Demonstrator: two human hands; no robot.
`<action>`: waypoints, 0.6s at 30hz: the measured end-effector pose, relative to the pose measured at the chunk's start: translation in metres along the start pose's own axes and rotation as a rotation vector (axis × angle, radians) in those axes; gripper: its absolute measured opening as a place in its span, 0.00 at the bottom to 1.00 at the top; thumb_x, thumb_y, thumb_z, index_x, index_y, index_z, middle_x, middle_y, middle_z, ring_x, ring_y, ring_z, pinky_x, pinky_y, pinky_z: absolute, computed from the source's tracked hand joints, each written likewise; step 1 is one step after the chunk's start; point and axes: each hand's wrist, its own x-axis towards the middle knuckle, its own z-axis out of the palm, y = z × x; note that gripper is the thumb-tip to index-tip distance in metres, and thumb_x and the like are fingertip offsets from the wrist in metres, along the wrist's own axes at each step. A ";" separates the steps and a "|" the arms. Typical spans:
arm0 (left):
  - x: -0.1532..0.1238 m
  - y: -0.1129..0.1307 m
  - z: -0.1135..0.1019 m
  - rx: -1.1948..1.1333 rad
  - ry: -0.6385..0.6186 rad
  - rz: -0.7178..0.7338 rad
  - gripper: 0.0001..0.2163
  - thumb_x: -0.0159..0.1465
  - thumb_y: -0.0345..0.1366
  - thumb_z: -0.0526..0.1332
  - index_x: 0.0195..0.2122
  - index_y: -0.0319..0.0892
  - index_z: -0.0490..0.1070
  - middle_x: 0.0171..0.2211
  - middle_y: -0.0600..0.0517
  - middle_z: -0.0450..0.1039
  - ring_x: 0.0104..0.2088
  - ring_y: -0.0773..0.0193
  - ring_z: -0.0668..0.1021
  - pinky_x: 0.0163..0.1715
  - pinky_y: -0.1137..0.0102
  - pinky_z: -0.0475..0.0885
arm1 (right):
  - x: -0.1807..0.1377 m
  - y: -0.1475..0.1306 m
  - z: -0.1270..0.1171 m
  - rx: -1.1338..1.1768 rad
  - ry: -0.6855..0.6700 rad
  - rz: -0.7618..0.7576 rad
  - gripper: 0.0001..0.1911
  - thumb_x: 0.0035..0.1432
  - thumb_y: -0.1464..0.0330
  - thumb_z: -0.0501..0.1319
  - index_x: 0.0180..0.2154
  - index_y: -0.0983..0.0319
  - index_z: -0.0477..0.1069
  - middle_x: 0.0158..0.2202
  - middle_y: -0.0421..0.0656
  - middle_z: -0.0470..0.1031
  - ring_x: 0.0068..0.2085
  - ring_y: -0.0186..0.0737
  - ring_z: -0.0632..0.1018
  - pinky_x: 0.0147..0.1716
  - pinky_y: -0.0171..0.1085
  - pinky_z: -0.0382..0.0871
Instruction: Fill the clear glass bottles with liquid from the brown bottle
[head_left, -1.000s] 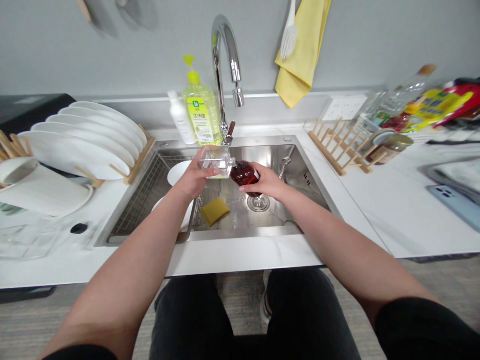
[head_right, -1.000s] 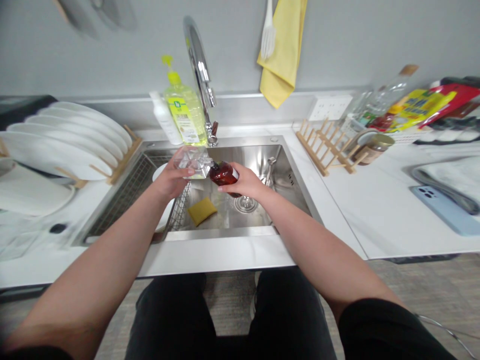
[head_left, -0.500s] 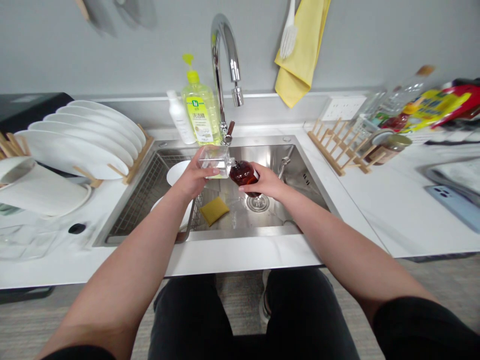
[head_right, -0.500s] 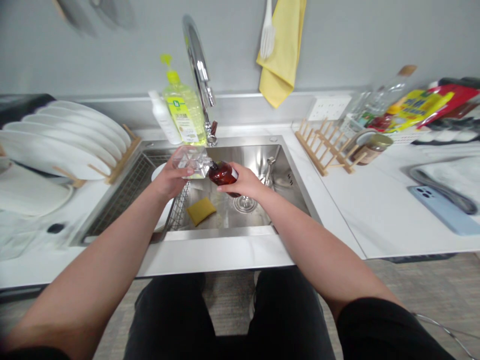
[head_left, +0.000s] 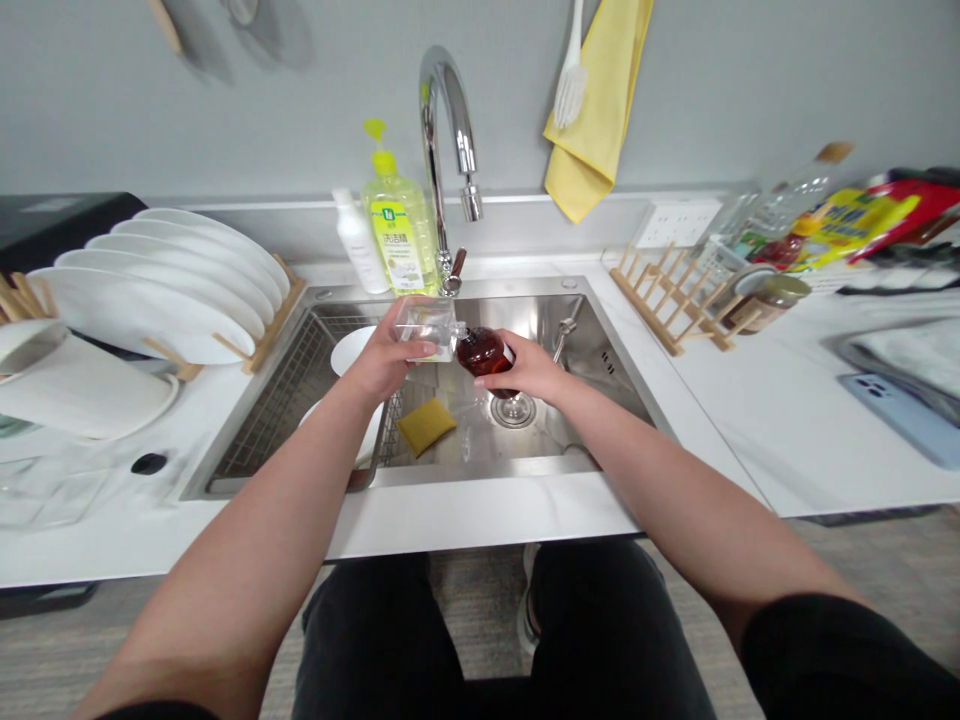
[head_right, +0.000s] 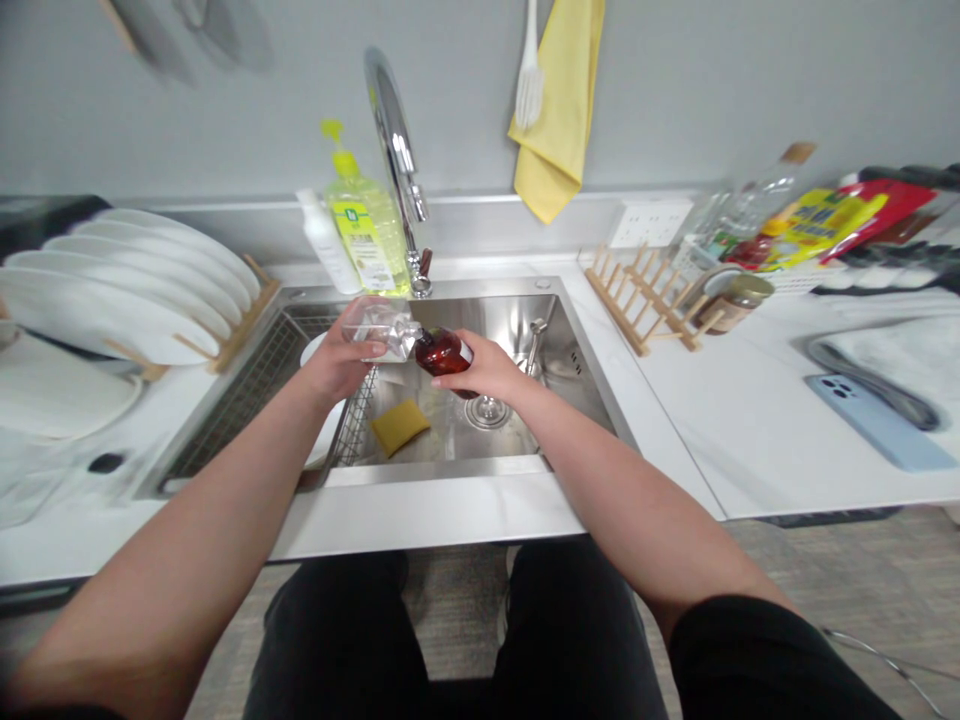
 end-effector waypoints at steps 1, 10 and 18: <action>0.000 0.000 0.000 -0.003 0.001 -0.001 0.33 0.46 0.32 0.83 0.56 0.50 0.81 0.49 0.51 0.84 0.43 0.57 0.85 0.40 0.68 0.79 | 0.000 0.000 0.000 -0.002 0.000 -0.002 0.46 0.45 0.52 0.88 0.63 0.56 0.80 0.56 0.46 0.90 0.57 0.61 0.88 0.63 0.58 0.81; 0.001 -0.002 -0.002 0.020 -0.008 0.007 0.36 0.47 0.35 0.84 0.59 0.51 0.80 0.52 0.50 0.84 0.45 0.55 0.85 0.41 0.66 0.79 | 0.000 0.002 0.000 -0.007 0.003 -0.003 0.47 0.45 0.51 0.88 0.64 0.56 0.80 0.57 0.47 0.89 0.57 0.61 0.88 0.64 0.58 0.80; 0.001 -0.001 -0.003 0.032 -0.008 0.002 0.36 0.48 0.35 0.84 0.60 0.51 0.80 0.53 0.50 0.85 0.48 0.53 0.86 0.43 0.65 0.81 | 0.000 0.000 -0.001 -0.036 0.002 -0.012 0.47 0.45 0.51 0.87 0.64 0.57 0.80 0.56 0.47 0.90 0.56 0.60 0.88 0.64 0.58 0.80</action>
